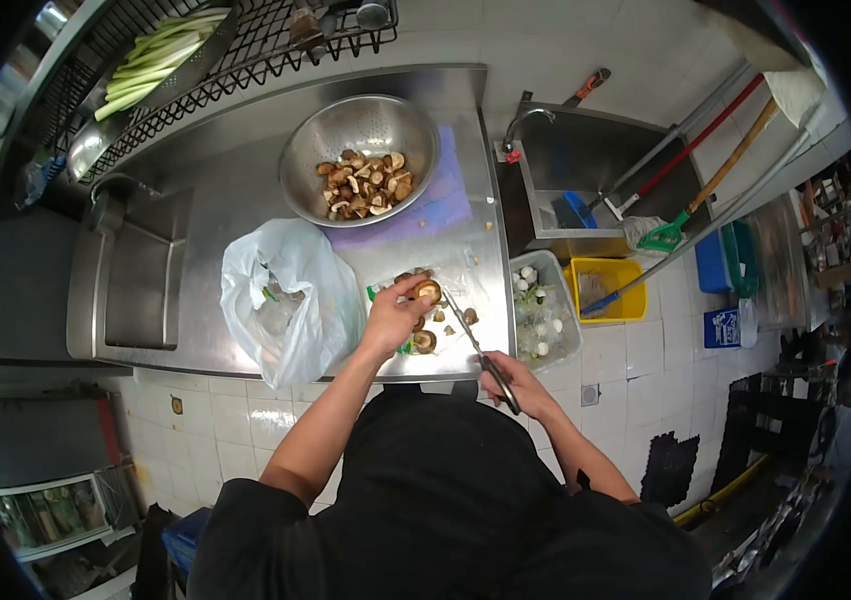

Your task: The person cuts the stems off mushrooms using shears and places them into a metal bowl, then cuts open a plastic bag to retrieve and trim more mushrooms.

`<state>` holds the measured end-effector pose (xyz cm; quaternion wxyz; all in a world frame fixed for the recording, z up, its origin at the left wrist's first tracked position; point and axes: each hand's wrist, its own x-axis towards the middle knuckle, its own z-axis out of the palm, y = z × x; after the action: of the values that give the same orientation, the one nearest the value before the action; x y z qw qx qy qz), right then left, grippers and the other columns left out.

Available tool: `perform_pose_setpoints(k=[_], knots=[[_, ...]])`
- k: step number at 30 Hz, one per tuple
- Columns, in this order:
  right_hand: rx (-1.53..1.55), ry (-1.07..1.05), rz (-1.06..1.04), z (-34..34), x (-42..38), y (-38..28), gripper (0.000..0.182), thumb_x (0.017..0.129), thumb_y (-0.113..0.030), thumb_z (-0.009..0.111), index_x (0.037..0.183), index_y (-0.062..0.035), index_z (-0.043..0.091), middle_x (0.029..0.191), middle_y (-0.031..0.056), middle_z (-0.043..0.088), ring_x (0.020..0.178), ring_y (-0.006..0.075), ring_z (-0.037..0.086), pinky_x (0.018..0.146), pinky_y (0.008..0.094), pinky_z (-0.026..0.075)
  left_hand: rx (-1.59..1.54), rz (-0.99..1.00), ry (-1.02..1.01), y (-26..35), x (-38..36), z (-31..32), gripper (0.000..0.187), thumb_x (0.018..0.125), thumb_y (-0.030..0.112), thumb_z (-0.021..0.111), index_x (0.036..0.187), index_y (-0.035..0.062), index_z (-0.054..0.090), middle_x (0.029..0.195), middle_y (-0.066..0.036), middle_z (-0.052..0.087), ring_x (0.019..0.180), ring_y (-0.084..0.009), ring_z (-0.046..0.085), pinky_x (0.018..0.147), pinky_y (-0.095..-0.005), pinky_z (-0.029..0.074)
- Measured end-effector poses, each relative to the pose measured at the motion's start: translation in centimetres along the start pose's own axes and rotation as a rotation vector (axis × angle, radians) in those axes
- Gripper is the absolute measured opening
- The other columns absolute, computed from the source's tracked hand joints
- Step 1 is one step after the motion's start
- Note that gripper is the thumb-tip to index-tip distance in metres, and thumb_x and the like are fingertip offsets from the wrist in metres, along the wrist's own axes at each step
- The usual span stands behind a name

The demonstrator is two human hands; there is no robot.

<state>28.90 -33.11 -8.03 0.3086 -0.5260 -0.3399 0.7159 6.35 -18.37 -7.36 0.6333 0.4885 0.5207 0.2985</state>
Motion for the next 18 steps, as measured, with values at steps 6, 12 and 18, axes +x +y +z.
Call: perform_pose_setpoints(k=[6, 12, 18], knots=[[-0.144, 0.024, -0.361, 3.0, 6.5, -3.9, 0.051, 0.09, -0.018, 0.076, 0.13, 0.0035, 0.053, 0.085, -0.0052, 0.054, 0.077, 0.0026, 0.05, 0.07, 0.0197, 0.044, -0.046, 0.144, 0.114, 3.6, 1.4, -1.1, 0.045, 0.093, 0.007, 0.068, 0.134, -0.0075, 0.055, 0.108, -0.012, 0.07, 0.092, -0.0136, 0.067, 0.081, -0.0265, 0.053], [-0.208, -0.01, -0.393, 5.2, 11.6, -12.9, 0.052, 0.09, -0.026, 0.076, 0.127, 0.0043, 0.057, 0.068, -0.0046, 0.055, 0.052, 0.0035, 0.049, 0.045, 0.0219, 0.038, -0.037, 0.396, 0.301, 9.0, 6.4, -6.7, 0.047, 0.093, 0.005, 0.067, 0.134, -0.0128, 0.05, 0.098, -0.01, 0.071, 0.086, -0.0151, 0.069, 0.078, -0.0261, 0.055], [-0.168, 0.077, -0.262, 5.9, 13.3, -15.6, 0.045, 0.087, -0.03, 0.078, 0.114, 0.003, 0.064, 0.065, -0.0008, 0.057, 0.047, 0.006, 0.051, 0.038, 0.0234, 0.041, 0.286, 0.412, 0.482, 10.1, 10.8, -9.8, 0.042, 0.094, 0.014, 0.067, 0.128, -0.0093, 0.056, 0.102, -0.012, 0.07, 0.088, -0.0189, 0.071, 0.076, -0.0313, 0.056]])
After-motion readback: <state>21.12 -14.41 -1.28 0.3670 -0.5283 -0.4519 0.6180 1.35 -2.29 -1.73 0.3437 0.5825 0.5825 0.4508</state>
